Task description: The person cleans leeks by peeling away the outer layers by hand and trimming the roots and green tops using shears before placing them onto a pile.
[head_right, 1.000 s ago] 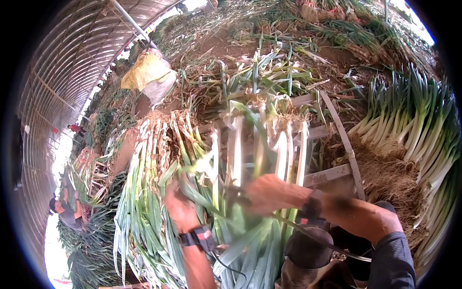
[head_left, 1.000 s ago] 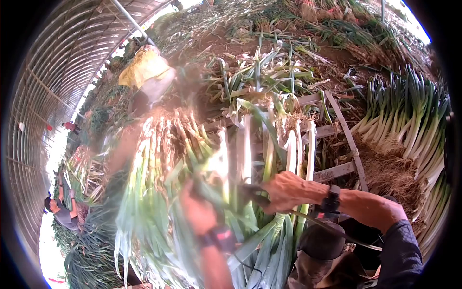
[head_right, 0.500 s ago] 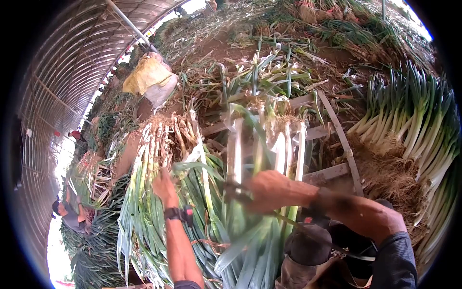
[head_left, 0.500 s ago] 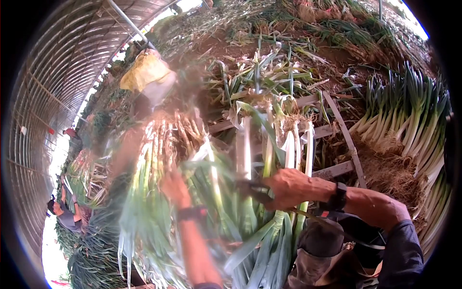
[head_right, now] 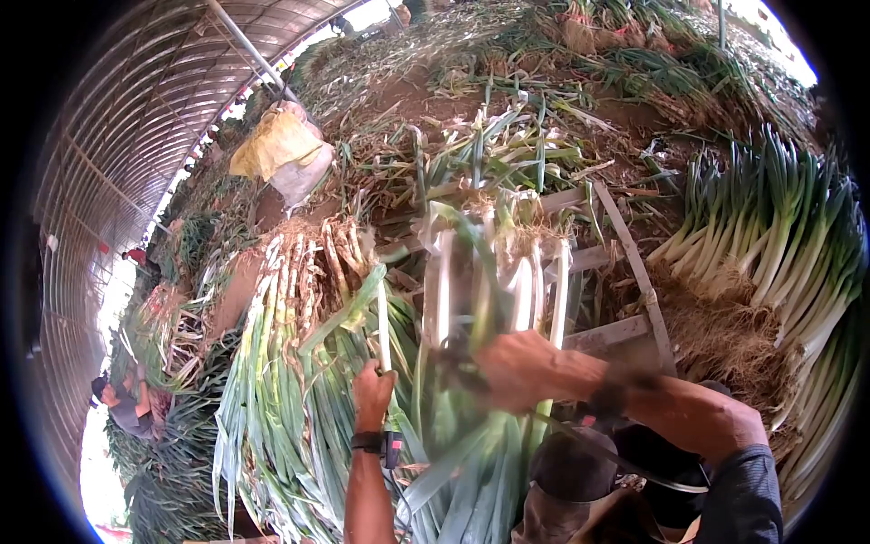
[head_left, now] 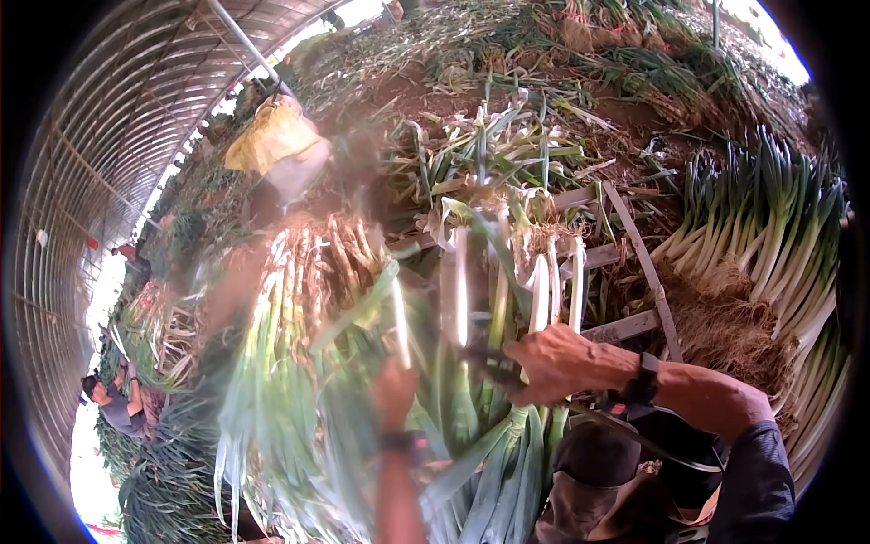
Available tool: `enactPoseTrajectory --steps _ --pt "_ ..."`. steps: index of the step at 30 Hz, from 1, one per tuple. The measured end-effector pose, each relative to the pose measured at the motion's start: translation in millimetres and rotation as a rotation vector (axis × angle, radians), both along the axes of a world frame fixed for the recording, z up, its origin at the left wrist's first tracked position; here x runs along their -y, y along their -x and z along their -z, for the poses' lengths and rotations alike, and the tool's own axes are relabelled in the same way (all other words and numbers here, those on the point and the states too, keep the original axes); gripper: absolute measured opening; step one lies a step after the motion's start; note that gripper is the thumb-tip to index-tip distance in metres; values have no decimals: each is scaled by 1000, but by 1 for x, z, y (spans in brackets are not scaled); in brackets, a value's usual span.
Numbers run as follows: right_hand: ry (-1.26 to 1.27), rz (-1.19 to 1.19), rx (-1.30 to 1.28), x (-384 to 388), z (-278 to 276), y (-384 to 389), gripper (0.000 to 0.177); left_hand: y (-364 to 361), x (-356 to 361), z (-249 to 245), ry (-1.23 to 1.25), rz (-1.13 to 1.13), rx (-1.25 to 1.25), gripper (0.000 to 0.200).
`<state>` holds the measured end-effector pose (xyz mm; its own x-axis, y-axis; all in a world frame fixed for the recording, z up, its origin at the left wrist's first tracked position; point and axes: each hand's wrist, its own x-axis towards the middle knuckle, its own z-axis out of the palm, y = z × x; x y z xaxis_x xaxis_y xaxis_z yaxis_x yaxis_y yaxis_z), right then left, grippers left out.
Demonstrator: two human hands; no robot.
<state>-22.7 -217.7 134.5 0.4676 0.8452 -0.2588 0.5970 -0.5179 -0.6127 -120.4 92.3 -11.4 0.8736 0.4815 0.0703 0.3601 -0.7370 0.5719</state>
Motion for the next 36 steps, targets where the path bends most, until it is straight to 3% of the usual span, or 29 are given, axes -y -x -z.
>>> enactPoseTrajectory --steps 1,2,5,6,9,12,15,16,20,25,27,30,33,34,36 --pt "-27 -30 -24 2 -2 4 48 2 -3 -4 133 76 78 30" --pt "-53 -61 -49 5 -4 7 48 1 -6 1 -12 156 144 25" --pt "-111 -125 5 14 -7 13 48 5 14 -8 454 137 109 23" --pt "-84 -94 98 18 3 12 48 1 9 13 382 161 95 20" --pt "67 45 165 29 20 4 49 -12 42 -1 540 44 -91 19" --pt "23 141 246 45 21 1 50 -30 31 84 133 141 -62 23" --pt "-22 213 388 64 25 -2 48 -43 68 40 -119 78 -96 29" --pt "-13 241 398 69 28 -4 48 -45 84 11 -18 18 -137 31" --pt "84 293 435 89 39 -15 48 -52 88 17 -60 24 -206 42" --pt "194 329 247 102 27 -7 55 -54 94 24 -128 -3 -245 51" --pt "86 214 193 108 15 2 53 -55 96 23 -99 -19 -242 55" --pt "-29 147 247 117 13 11 52 -55 108 30 -415 60 19 59" --pt "12 215 411 126 28 7 53 -58 128 26 -462 220 156 57" --pt "182 362 340 124 34 1 55 -55 142 10 -306 312 -4 48" --pt "176 393 400 133 41 -6 55 -51 164 18 -277 419 40 33"
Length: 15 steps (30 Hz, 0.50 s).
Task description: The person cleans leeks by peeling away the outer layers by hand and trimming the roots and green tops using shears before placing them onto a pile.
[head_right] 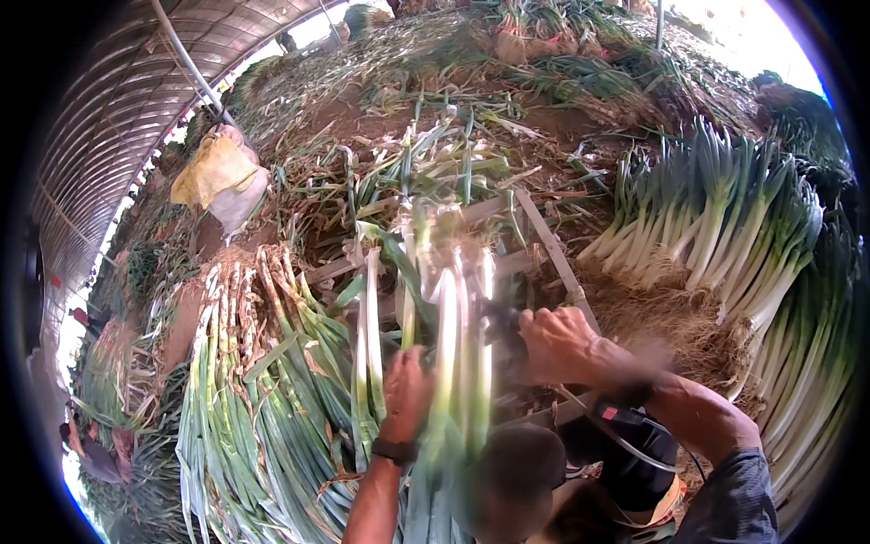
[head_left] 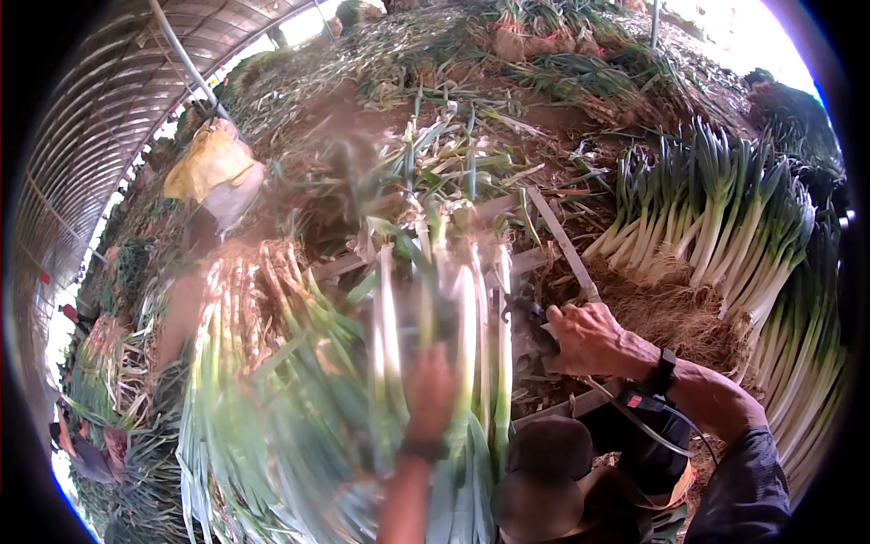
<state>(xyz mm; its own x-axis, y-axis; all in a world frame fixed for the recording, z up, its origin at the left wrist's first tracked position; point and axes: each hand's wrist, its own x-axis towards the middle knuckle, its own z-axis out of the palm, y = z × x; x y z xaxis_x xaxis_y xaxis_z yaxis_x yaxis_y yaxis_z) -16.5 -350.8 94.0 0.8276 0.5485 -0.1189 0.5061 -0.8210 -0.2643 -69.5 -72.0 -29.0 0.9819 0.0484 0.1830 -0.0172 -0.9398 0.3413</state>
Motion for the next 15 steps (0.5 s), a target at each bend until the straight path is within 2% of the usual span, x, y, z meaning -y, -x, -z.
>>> enactPoseTrajectory --steps 3,5,6,10,13,14,15 --pt "38 59 18 8 0 -7 54 10 19 12 93 64 -36 37" --pt "105 114 -19 8 -4 -9 54 17 32 -8 171 11 -177 47" --pt "64 105 45 13 5 -10 53 21 34 -3 303 -59 -254 54" --pt "40 82 -137 15 -13 -2 54 30 34 1 344 -9 -107 61" --pt "-60 -20 -125 22 -22 15 54 38 32 16 333 59 -5 64" --pt "32 41 -290 15 -46 23 56 39 31 15 354 80 -11 63" --pt "27 5 -306 19 -44 28 56 41 31 13 376 101 -16 63"
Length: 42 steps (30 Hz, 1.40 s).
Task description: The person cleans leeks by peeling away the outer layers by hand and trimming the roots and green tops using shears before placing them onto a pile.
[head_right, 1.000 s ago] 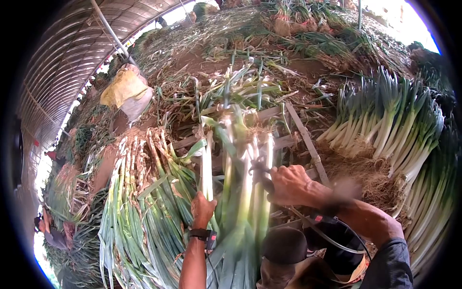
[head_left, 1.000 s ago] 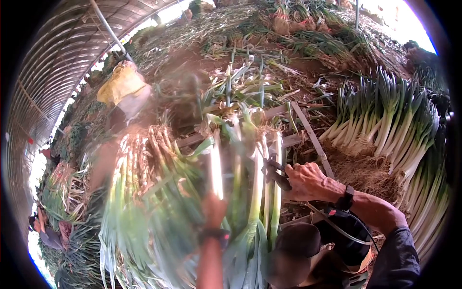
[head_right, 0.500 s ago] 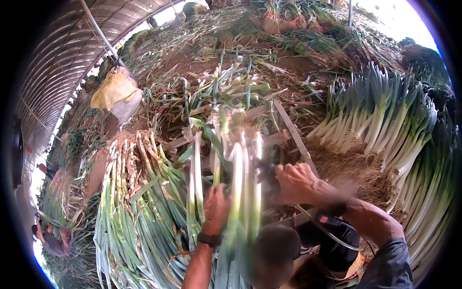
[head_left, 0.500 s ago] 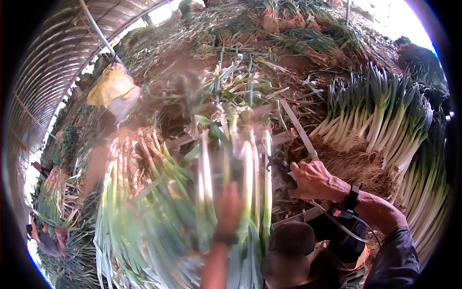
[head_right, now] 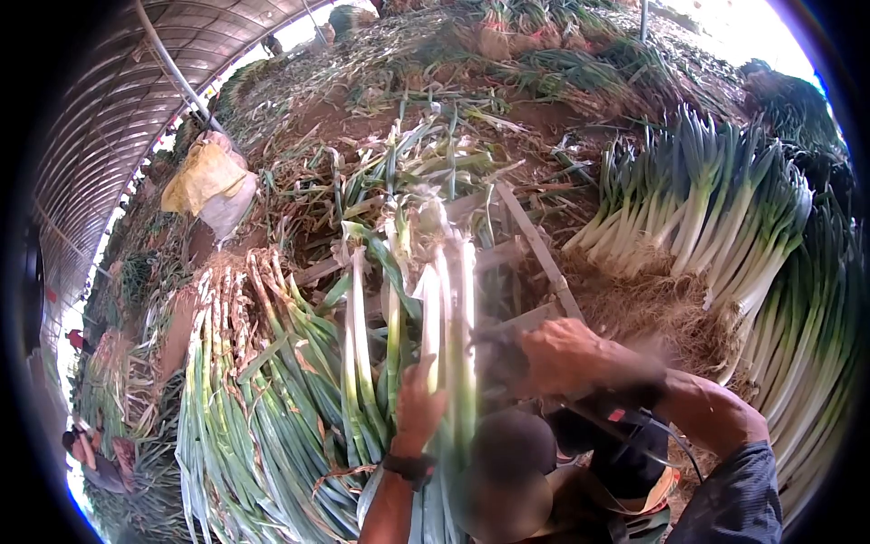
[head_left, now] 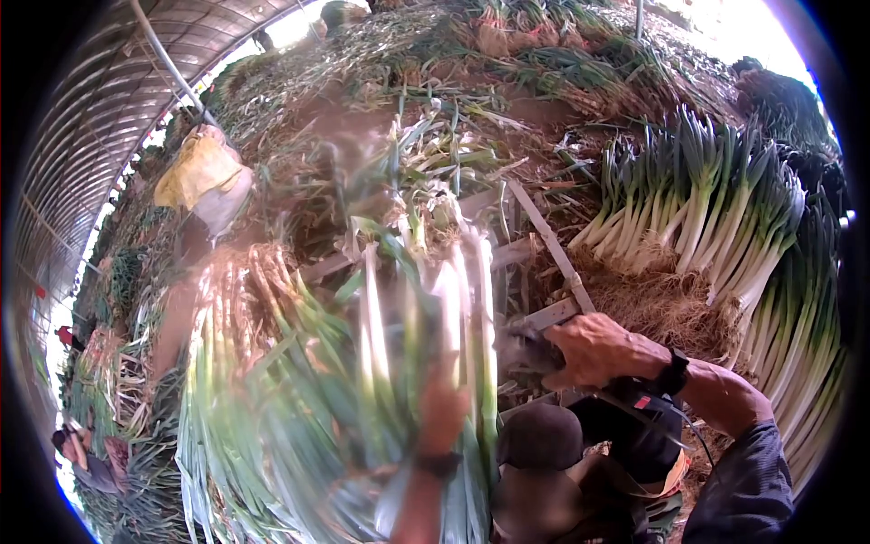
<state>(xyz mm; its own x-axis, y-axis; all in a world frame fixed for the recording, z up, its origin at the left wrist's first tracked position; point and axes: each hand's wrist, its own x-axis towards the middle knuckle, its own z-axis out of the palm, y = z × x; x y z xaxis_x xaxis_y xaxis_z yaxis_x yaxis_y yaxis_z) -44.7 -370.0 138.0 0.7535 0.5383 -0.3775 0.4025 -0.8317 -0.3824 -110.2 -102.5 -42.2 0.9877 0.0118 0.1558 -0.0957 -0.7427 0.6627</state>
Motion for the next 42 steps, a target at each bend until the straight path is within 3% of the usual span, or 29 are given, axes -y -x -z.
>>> enactPoseTrajectory --steps 2,6,9,12,13,19,22,25,28,29,32,36,37,40,42 --pt "-19 -69 -31 7 0 13 57 5 -6 -7 33 36 37 59" --pt "76 -125 -138 18 -3 23 61 -2 -6 -32 -209 -72 -319 44" --pt "56 -184 -105 20 -3 22 61 -3 3 -39 -250 -96 -407 38" --pt "15 -131 -20 18 7 18 59 16 4 -9 -352 64 188 29" --pt "-3 -119 25 18 8 17 59 16 8 12 -368 0 127 36" --pt "-140 -54 149 16 18 16 56 -10 1 12 -390 -5 -142 31" --pt "-201 -34 270 16 23 18 56 -7 3 -13 -290 -49 -83 30" --pt "-123 28 195 10 26 -6 56 -3 18 -33 -383 -30 223 9" --pt "-32 38 303 12 38 -28 64 -7 19 -31 -582 129 91 7" --pt "24 56 321 9 44 -36 75 -9 21 -28 -530 54 19 10" --pt "95 55 413 7 55 -47 81 -18 30 -10 -370 -161 -201 22" --pt "156 -7 316 4 96 -58 69 -13 24 2 -305 -146 -179 28" --pt "178 -43 334 4 105 -59 57 -13 28 -6 -303 -159 -168 28" --pt "312 -199 412 -2 128 -61 72 -17 26 -7 -242 -171 -222 28" --pt "105 -183 538 -4 140 -57 70 -17 20 -4 -165 -157 -230 28"
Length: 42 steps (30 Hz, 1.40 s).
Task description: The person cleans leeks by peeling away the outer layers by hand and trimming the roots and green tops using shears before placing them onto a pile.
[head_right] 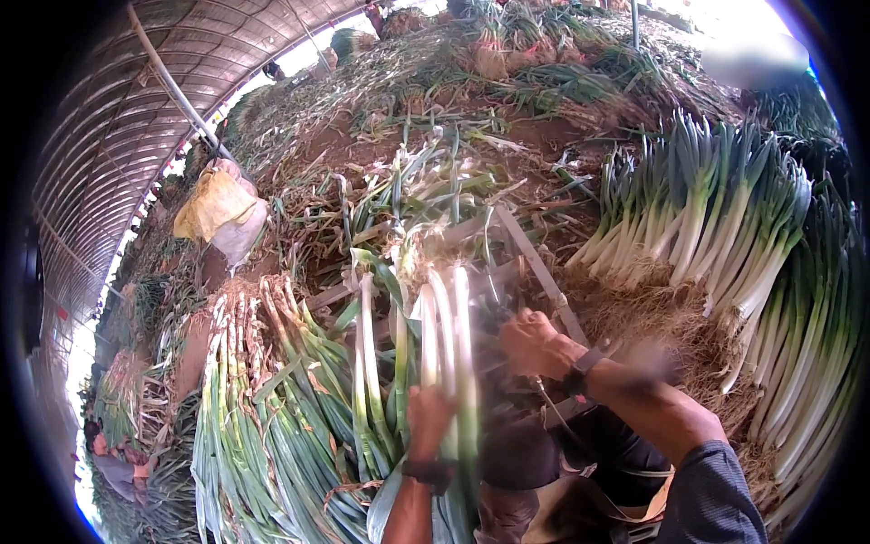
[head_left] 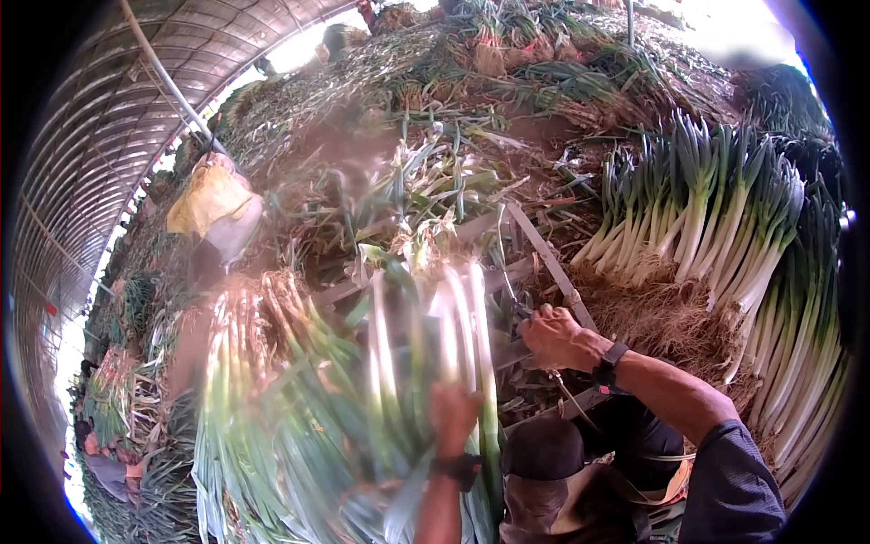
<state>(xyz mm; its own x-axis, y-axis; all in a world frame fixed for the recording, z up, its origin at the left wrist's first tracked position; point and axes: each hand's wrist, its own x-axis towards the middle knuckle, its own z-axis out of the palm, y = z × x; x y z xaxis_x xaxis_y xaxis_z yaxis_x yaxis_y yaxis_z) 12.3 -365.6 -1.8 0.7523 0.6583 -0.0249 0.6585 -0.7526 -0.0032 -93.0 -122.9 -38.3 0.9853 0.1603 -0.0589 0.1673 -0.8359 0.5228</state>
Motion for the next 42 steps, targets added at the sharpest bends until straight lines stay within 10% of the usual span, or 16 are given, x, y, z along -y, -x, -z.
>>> enactPoseTrajectory --steps 11,19,28,30,33,36,39,42 --pt "-555 74 -373 -24 -37 -2 45 26 -8 -53 -58 50 300 33" --pt "-881 66 -382 -30 -25 -5 41 41 9 -107 861 -141 -163 29" --pt "-848 228 -346 -56 -21 -40 68 65 30 -118 582 43 -270 38" --pt "-730 243 -189 -67 -10 -53 27 73 27 -117 617 3 -337 38" --pt "-778 126 12 -78 0 -73 17 92 17 -86 514 81 -98 35" --pt "-776 409 -291 -85 -14 -98 16 121 1 -65 760 128 103 33" --pt "-887 413 -225 -90 -50 -114 18 153 -3 -91 1552 341 297 49" --pt "-961 446 -360 -104 -74 -127 21 167 -39 -55 1244 -163 -219 43"
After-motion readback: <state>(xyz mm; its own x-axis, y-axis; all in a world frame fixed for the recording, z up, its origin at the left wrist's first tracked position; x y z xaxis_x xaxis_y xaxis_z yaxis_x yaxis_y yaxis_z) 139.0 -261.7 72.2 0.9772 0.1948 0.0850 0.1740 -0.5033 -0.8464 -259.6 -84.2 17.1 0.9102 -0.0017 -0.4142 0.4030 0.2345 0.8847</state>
